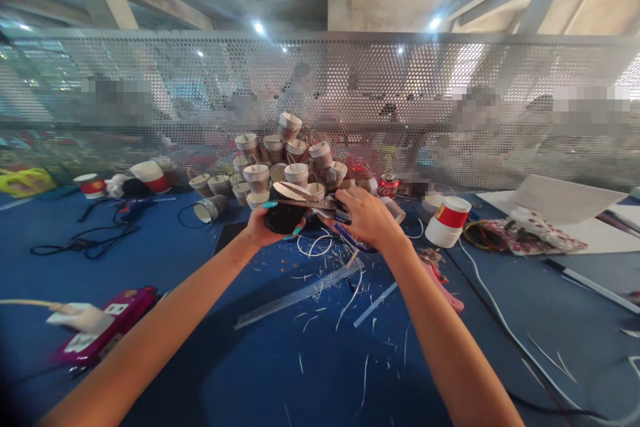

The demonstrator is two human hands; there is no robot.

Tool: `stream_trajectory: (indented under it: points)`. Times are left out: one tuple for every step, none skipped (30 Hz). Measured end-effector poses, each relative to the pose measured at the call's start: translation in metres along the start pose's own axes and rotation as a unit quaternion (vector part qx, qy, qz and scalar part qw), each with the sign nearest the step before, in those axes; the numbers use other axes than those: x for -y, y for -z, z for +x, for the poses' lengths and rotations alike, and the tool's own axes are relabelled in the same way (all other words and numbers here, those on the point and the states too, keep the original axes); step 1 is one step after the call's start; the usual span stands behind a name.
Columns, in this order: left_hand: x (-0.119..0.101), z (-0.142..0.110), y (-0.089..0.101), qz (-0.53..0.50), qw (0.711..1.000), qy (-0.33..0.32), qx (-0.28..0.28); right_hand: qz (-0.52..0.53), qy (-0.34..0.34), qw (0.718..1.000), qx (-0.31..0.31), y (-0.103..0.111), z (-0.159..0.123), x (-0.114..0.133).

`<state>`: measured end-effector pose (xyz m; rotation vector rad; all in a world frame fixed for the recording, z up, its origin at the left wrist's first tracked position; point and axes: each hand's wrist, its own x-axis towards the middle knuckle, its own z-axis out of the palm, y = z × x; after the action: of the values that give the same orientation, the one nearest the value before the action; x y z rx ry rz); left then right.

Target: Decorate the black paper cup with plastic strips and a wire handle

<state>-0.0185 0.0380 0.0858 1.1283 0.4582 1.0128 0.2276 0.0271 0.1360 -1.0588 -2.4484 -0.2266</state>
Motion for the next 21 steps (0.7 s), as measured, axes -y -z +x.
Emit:
stream_trajectory:
  points:
    - [0.001,0.0,0.001,-0.007,1.0,0.0,0.006,-0.013,-0.002,1.0,-0.004,0.001,0.0,0.001]
    - [0.001,0.001,0.001,-0.011,1.0,0.003,0.012,-0.026,-0.002,1.0,-0.009,0.002,0.0,0.002]
    - [0.001,0.001,0.001,-0.013,1.0,0.008,0.016,-0.036,-0.002,0.999,-0.014,0.003,-0.001,0.003]
    - [0.001,0.001,0.002,-0.013,1.0,0.015,0.018,-0.045,-0.001,0.999,-0.019,0.004,-0.001,0.003]
    - [0.002,0.001,0.002,-0.013,1.0,0.022,0.018,-0.051,0.0,0.998,-0.022,0.004,-0.001,0.004]
    - [0.002,0.001,0.002,-0.013,0.999,0.026,0.014,-0.053,0.0,0.998,-0.024,0.004,-0.001,0.004]
    - [0.002,0.001,0.002,-0.015,1.0,0.025,0.009,-0.053,-0.002,0.998,-0.022,0.004,-0.001,0.005]
    - [0.002,0.001,0.001,-0.02,1.0,0.02,0.001,-0.052,-0.005,0.998,-0.018,0.004,-0.001,0.005]
    - [0.002,0.001,0.001,-0.026,1.0,0.013,-0.006,-0.05,-0.008,0.999,-0.013,0.003,-0.001,0.006]
    - [0.002,0.001,0.0,-0.032,0.999,0.008,-0.011,-0.048,-0.011,0.999,-0.008,0.003,-0.001,0.006]
    - [0.001,0.001,-0.001,-0.037,0.999,0.007,-0.013,-0.045,-0.014,0.999,-0.004,0.003,-0.001,0.007]
    - [0.001,0.001,-0.001,-0.04,0.999,0.01,-0.011,-0.041,-0.016,0.999,0.0,0.002,-0.001,0.008]
    - [0.001,0.001,-0.001,-0.041,0.999,0.017,-0.007,-0.038,-0.017,0.999,0.003,0.002,-0.002,0.008]
    - [0.001,0.001,-0.001,-0.042,0.999,0.024,-0.003,-0.035,-0.019,0.999,0.006,0.002,-0.002,0.009]
    - [0.001,0.001,-0.001,-0.043,0.999,0.028,-0.002,-0.032,-0.02,0.999,0.007,0.003,-0.002,0.009]
    - [0.0,0.001,0.0,-0.045,0.999,0.028,-0.002,-0.029,-0.02,0.999,0.008,0.003,-0.002,0.009]
    - [0.001,0.001,0.0,-0.047,0.998,0.028,-0.004,-0.026,-0.021,0.999,0.007,0.003,-0.002,0.01]
    - [0.001,0.001,0.001,-0.05,0.998,0.026,-0.005,-0.024,-0.02,0.999,0.006,0.003,-0.002,0.01]
    - [0.001,0.001,0.001,-0.052,0.998,0.026,-0.006,-0.023,-0.02,1.0,0.003,0.003,-0.002,0.01]
    - [0.001,0.001,0.002,-0.052,0.998,0.026,-0.005,-0.022,-0.019,1.0,0.001,0.003,-0.002,0.011]
    - [0.001,0.001,0.002,-0.05,0.998,0.027,-0.004,-0.021,-0.02,1.0,-0.002,0.003,-0.002,0.011]
